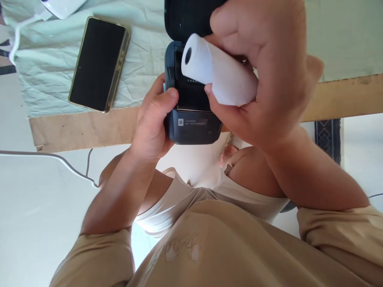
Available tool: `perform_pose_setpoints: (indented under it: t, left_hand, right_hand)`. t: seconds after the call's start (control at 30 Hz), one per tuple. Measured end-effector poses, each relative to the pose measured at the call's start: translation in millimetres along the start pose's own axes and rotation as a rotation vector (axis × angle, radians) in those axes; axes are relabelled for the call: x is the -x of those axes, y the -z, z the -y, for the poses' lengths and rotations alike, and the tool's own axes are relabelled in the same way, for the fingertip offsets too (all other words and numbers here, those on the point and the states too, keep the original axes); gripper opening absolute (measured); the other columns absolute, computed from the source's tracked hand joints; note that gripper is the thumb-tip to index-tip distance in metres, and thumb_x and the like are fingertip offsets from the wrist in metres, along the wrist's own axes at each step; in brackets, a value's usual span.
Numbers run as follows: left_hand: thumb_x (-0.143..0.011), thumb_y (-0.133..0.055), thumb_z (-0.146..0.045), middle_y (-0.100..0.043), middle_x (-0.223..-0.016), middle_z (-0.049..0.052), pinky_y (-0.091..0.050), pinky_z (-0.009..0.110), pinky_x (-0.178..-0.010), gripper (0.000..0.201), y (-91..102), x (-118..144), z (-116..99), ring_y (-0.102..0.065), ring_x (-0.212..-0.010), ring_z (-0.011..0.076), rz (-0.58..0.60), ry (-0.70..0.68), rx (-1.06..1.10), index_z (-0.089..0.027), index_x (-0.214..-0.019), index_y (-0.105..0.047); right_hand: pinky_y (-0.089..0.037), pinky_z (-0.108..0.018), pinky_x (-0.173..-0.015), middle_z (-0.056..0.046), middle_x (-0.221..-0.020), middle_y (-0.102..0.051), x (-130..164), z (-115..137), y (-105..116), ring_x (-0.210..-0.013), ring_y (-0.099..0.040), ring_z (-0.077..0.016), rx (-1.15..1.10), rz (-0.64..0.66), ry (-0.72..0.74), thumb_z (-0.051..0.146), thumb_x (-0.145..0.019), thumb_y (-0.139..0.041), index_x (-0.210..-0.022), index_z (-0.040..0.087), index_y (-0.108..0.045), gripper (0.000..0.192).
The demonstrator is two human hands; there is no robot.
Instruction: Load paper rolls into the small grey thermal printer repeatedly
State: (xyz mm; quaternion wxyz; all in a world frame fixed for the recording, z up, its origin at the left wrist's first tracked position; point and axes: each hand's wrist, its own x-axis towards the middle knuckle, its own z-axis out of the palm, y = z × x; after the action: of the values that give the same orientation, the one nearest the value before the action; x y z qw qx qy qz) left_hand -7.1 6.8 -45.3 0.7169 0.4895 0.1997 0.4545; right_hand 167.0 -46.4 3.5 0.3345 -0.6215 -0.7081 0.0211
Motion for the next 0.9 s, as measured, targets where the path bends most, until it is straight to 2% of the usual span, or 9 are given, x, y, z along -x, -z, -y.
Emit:
perform_pose_setpoints:
  t: [0.1,0.23,0.3,0.47,0.53,0.6,0.77,0.83,0.9]
  left_hand:
    - [-0.104,-0.053,-0.055,-0.071,-0.096,0.007,-0.059,0.037,-0.102,0.042,-4.5,2,-4,-0.069,-0.119,0.0267,-0.005,0.039,-0.009,-0.018,-0.116,-0.069]
    - [-0.101,-0.061,-0.048,-0.071,-0.094,0.006,-0.061,0.035,-0.091,0.034,-5.2,5,-4,-0.074,-0.105,0.025,-0.026,0.052,0.051,-0.018,-0.115,-0.067]
    - [-0.099,-0.065,-0.045,-0.071,-0.093,0.005,-0.06,0.032,-0.084,0.033,-5.8,6,-5,-0.074,-0.097,0.0237,0.0,0.063,0.058,-0.018,-0.117,-0.066]
    - [-0.101,-0.065,-0.04,-0.069,-0.095,0.006,-0.054,0.027,-0.069,0.031,-13.2,9,-16,-0.068,-0.083,0.0184,-0.043,0.095,0.053,-0.016,-0.121,-0.065]
    - [-0.095,-0.074,-0.041,-0.07,-0.097,0.006,-0.056,0.029,-0.074,0.035,-15.2,8,-19,-0.071,-0.09,0.0216,-0.057,0.118,0.017,-0.015,-0.117,-0.066]
    - [-0.091,-0.079,-0.046,-0.071,-0.098,0.007,-0.058,0.031,-0.082,0.041,-15.1,7,-19,-0.073,-0.103,0.0267,-0.065,0.143,-0.004,-0.016,-0.115,-0.065]
    - [-0.095,-0.07,-0.05,-0.071,-0.1,0.008,-0.061,0.036,-0.09,0.037,-11.6,6,-12,-0.069,-0.124,0.0316,-0.093,0.126,0.02,-0.019,-0.114,-0.065]
    - [-0.094,-0.069,-0.052,-0.071,-0.105,0.008,-0.061,0.039,-0.098,0.036,-11.2,6,-11,-0.066,-0.131,0.0322,-0.094,0.115,0.039,-0.019,-0.11,-0.066]
    - [-0.094,-0.068,-0.051,-0.071,-0.104,0.008,-0.061,0.038,-0.092,0.035,-10.9,7,-12,-0.068,-0.127,0.0319,-0.074,0.125,0.063,-0.02,-0.109,-0.065]
  right_hand:
    - [-0.059,-0.037,-0.091,-0.002,-0.127,-0.078,3,-2,3,-0.104,-0.076,-0.0227,0.168,-0.101,0.153,0.034,-0.093,-0.056,-0.14,0.019,-0.067,0.051]
    - [-0.06,-0.035,-0.082,0.003,-0.126,-0.079,4,-8,7,-0.093,-0.078,-0.0196,0.159,-0.159,0.209,0.033,-0.092,-0.063,-0.133,0.025,-0.073,0.043]
    - [-0.06,-0.036,-0.081,0.001,-0.118,-0.081,4,-8,7,-0.089,-0.077,-0.0199,0.164,-0.203,0.246,0.035,-0.089,-0.066,-0.131,0.023,-0.074,0.044]
    - [-0.056,-0.037,-0.078,-0.001,-0.106,-0.079,3,0,7,-0.085,-0.076,-0.0206,0.162,-0.048,0.111,0.023,-0.086,-0.065,-0.113,0.023,-0.072,0.028]
    - [-0.056,-0.037,-0.082,0.0,-0.109,-0.078,3,2,7,-0.093,-0.076,-0.0198,0.103,-0.053,0.144,0.017,-0.088,-0.06,-0.102,0.023,-0.07,0.018]
    - [-0.055,-0.035,-0.082,0.0,-0.103,-0.078,4,2,6,-0.095,-0.075,-0.0195,0.076,-0.146,0.218,0.016,-0.093,-0.057,-0.093,0.022,-0.07,0.014]
    - [-0.048,-0.033,-0.078,0.002,-0.08,-0.072,10,5,3,-0.081,-0.069,-0.0174,0.065,-0.386,0.314,0.022,-0.095,-0.06,-0.084,0.024,-0.069,0.014]
    - [-0.046,-0.033,-0.078,0.003,-0.081,-0.072,13,7,1,-0.083,-0.068,-0.0166,0.01,-0.394,0.364,0.019,-0.094,-0.062,-0.086,0.025,-0.068,0.011]
    - [-0.043,-0.033,-0.076,0.004,-0.082,-0.073,17,9,-2,-0.084,-0.066,-0.0161,-0.009,-0.376,0.406,0.016,-0.092,-0.066,-0.087,0.025,-0.065,0.01]
